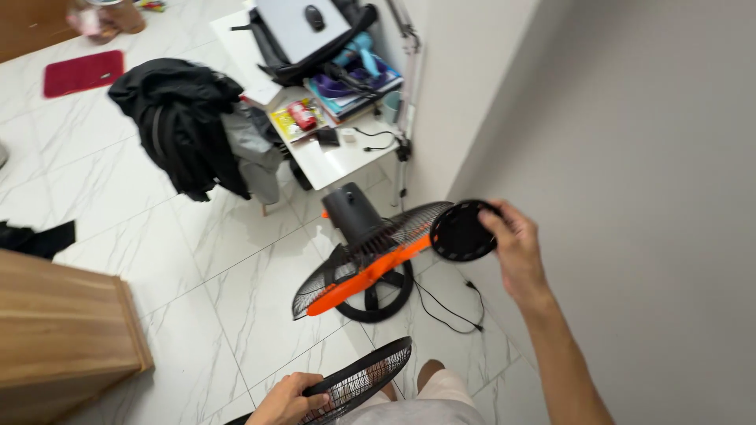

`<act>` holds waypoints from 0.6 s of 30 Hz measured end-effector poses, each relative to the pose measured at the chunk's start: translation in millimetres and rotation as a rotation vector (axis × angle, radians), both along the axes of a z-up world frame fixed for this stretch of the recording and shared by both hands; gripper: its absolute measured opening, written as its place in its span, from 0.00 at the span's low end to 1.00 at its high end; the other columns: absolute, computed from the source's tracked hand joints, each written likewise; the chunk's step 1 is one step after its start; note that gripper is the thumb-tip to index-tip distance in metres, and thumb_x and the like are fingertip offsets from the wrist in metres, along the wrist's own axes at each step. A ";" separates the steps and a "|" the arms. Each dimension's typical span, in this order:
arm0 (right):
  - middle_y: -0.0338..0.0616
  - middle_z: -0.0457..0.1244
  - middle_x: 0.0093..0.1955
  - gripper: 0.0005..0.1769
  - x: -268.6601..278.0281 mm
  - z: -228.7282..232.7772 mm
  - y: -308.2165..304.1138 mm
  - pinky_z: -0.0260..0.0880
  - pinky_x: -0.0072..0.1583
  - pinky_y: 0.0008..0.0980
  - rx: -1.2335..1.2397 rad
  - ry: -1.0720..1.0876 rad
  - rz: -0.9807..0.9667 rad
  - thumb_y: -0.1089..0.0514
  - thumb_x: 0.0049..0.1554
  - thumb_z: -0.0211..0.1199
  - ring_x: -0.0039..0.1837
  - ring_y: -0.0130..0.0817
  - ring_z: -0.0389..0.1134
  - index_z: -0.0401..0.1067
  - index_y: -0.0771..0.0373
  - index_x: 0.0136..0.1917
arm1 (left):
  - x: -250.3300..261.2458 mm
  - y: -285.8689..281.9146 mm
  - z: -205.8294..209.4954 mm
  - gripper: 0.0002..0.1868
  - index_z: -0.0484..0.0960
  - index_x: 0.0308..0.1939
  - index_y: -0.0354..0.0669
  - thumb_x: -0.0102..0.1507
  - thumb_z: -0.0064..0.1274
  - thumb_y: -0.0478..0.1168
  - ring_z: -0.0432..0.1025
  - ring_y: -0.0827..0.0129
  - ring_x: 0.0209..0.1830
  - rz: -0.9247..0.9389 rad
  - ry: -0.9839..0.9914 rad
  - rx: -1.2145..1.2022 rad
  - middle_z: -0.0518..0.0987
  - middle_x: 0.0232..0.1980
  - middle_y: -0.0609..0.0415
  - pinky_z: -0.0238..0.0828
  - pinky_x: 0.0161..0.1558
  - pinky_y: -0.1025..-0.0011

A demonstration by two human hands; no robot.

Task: The person assembles a standing fan by attaching the orange fan blades to the motor hub and securing them with a nut. They then attach the front and rear wire cages to complete the assembly.

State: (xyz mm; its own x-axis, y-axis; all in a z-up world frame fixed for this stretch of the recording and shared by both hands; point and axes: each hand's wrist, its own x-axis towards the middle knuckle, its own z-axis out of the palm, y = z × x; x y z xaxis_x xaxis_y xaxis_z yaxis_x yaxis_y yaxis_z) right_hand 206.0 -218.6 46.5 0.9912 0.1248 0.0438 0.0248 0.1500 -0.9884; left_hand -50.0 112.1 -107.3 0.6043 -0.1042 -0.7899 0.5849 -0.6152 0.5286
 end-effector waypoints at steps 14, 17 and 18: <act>0.47 0.70 0.49 0.17 255.3 -55.7 148.2 0.77 0.40 0.38 -0.559 0.070 0.397 0.67 0.53 0.65 0.43 0.32 0.73 0.72 0.65 0.57 | -75.4 12.7 -123.0 0.20 0.86 0.48 0.49 0.58 0.61 0.54 0.82 0.66 0.48 0.278 0.067 -0.061 0.86 0.42 0.50 0.72 0.54 0.69; 0.47 0.69 0.48 0.19 317.9 -130.5 182.1 0.81 0.41 0.43 -0.640 0.162 0.472 0.69 0.51 0.66 0.43 0.34 0.71 0.73 0.64 0.57 | -75.5 -12.6 -112.8 0.20 0.86 0.48 0.48 0.58 0.61 0.54 0.82 0.66 0.47 0.485 0.108 -0.023 0.86 0.41 0.49 0.72 0.53 0.68; 0.48 0.69 0.47 0.18 334.7 -159.4 194.4 0.80 0.41 0.43 -0.603 0.253 0.493 0.69 0.52 0.66 0.43 0.36 0.72 0.72 0.64 0.56 | -81.0 -20.5 -108.5 0.20 0.86 0.47 0.48 0.58 0.61 0.54 0.82 0.65 0.46 0.544 0.132 -0.015 0.86 0.41 0.49 0.72 0.53 0.68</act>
